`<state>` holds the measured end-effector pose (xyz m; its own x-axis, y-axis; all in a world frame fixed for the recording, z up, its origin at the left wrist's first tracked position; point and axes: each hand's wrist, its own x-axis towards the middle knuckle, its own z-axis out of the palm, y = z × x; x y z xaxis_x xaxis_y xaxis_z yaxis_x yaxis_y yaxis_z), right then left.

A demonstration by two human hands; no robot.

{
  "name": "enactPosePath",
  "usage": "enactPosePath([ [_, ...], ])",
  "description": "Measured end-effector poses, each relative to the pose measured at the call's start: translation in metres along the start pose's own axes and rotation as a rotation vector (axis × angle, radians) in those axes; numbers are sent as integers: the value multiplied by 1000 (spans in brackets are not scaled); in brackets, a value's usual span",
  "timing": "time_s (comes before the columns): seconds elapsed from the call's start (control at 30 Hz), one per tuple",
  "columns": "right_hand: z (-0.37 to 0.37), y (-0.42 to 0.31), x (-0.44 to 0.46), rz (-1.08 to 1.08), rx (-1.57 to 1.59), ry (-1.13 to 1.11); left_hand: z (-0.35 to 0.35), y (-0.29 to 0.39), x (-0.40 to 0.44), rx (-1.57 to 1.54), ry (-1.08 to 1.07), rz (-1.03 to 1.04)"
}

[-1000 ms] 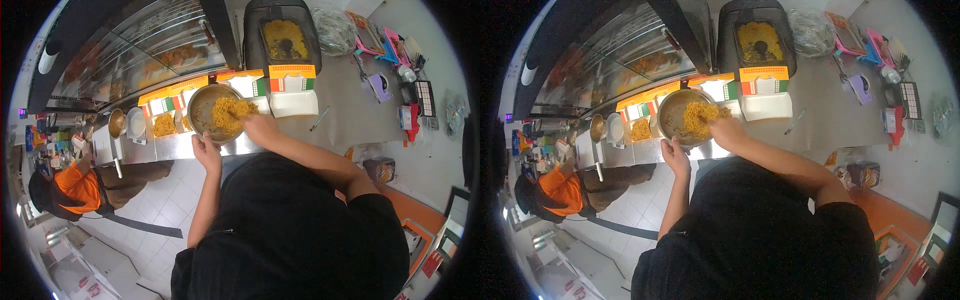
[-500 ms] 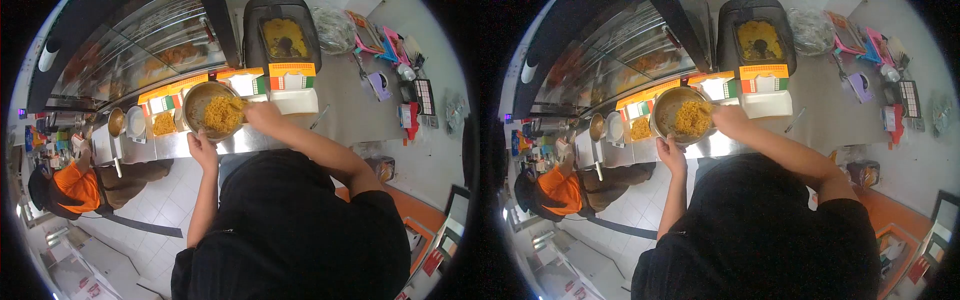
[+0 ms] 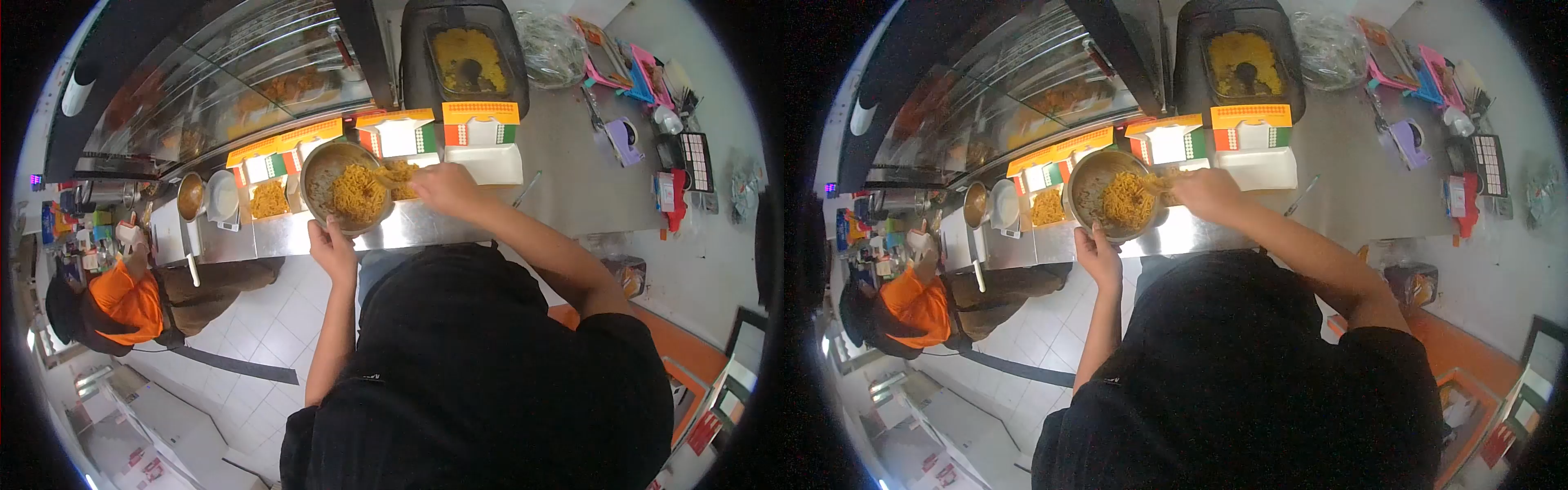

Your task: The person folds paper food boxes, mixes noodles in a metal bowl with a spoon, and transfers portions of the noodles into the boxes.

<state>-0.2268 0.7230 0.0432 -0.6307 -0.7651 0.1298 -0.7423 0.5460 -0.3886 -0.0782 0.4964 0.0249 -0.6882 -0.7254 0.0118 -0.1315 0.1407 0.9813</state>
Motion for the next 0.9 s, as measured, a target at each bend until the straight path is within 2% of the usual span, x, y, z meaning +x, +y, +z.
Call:
enactPosePath([
  [0.1,21,-7,2,-37,36,-1,-1,1,-1,-21,-16,-10],
  [0.2,17,-1,0,130,-80,-21,-2,2,-4,80,-42,12],
  [0.3,6,-12,-9,108,-62,20,-1,1,-9,82,-45,-26],
  [0.4,22,13,-14,-38,-32,-43,-4,-10,-5,65,-37,23],
  [0.5,19,21,-17,4,-87,9,-7,-11,-4,129,-59,-10],
  [0.6,23,9,-21,-120,23,79,-5,-7,-3,103,-41,19],
  [0.7,24,18,-23,-40,-69,9,-3,4,-2,37,-63,-35],
  [0.8,21,23,-21,-55,-64,82,-4,6,-1,-58,-75,-36],
  [0.9,17,10,-20,-164,-14,35,-3,14,-2,-43,-84,-49],
])
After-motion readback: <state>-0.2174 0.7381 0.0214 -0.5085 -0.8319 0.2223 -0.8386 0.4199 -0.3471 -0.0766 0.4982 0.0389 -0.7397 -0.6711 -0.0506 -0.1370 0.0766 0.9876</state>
